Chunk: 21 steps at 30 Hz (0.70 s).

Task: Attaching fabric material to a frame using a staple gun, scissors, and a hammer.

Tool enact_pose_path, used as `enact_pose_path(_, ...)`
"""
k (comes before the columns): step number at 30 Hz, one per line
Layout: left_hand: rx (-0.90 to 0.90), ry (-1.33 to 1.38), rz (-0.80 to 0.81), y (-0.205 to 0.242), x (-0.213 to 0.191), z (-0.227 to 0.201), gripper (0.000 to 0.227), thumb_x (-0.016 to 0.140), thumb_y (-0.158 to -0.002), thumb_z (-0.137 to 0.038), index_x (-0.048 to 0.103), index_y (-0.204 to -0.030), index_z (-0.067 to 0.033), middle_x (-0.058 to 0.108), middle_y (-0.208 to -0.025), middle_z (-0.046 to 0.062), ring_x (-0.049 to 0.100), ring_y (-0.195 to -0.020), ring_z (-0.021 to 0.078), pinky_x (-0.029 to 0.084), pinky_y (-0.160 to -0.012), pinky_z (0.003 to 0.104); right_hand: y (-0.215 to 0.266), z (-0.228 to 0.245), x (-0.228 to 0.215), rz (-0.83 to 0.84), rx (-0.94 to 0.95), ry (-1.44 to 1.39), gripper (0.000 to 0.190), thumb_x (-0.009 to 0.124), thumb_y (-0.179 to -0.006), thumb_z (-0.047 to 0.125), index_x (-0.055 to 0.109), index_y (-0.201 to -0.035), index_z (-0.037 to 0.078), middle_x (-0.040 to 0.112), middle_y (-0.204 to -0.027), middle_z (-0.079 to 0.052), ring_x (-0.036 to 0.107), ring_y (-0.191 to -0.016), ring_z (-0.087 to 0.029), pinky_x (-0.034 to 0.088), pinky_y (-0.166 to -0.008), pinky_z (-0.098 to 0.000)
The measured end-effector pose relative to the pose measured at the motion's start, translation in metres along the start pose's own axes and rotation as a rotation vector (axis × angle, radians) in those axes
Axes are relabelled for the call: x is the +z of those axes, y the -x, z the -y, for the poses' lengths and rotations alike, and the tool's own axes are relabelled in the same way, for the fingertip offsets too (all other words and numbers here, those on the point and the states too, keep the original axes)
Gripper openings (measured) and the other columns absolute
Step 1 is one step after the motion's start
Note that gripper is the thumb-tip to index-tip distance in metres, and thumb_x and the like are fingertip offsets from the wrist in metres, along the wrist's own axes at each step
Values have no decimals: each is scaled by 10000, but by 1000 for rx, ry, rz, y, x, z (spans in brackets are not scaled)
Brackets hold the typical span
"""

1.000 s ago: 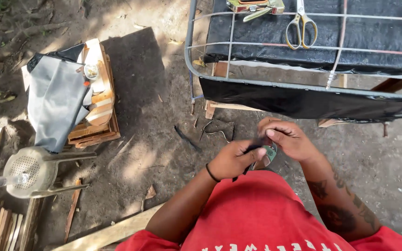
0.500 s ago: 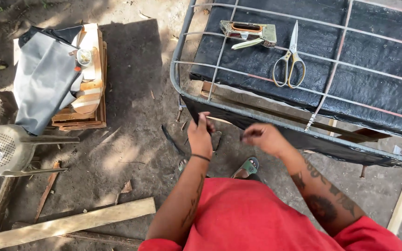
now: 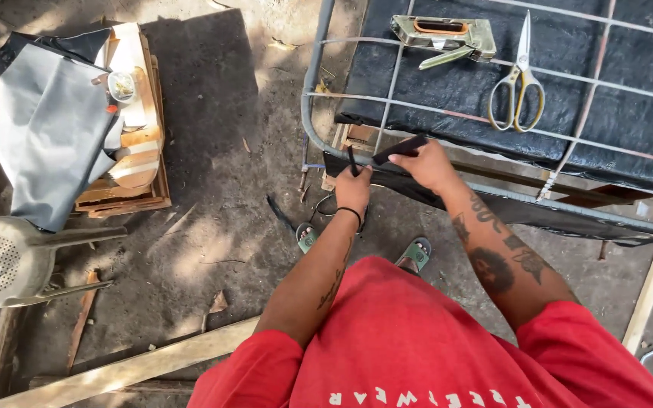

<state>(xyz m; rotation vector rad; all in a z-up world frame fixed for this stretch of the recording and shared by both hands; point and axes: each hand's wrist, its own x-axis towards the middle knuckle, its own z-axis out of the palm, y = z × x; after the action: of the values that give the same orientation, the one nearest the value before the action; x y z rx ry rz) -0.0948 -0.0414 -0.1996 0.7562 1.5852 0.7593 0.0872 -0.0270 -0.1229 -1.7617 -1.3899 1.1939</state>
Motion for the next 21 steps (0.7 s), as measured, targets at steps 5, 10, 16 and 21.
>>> enact_pose_path(5, 5, -21, 37, -14, 4, 5, 164, 626, -926, -246, 591, -784, -172, 541, -607, -17, 538, -563, 102, 505, -601, 301, 3, 17, -10, 91, -27, -26, 243, 828, -893, 115, 759, -1090, -9, 736, -1089, -238, 670, -1093, -375, 518, -934, -535)
enact_pose_path(10, -40, 30, 45, -24, 8, 15, 152, 654, -875, -272, 627, -829, -130, 550, -607, 15, 576, -556, 141, 492, -577, 328, -19, -20, 17, 118, -178, 171, 222, 907, -755, 214, 784, -918, 127, 710, -1020, -71, 658, -906, -257, 523, -808, -360)
enact_pose_path(16, -186, 465, -1, 16, -15, -6, 436, 474, -1019, -451, 453, -1264, -91, 547, -670, 98, 552, -485, 194, 339, -409, 254, -22, -19, 34, 169, -116, 132, 210, 895, -772, 245, 775, -920, 156, 706, -864, -56, 698, -889, -217, 535, -790, -370)
enact_pose_path(21, -107, 480, -12, 24, -21, -1, 235, 427, -1022, -327, 515, -1090, -120, 594, -694, 96, 593, -526, 180, 416, -437, 234, -29, -8, 14, 329, 83, -210, 597, 944, -716, 162, 594, -1195, 99, 640, -970, -9, 640, -894, -111, 535, -824, -265)
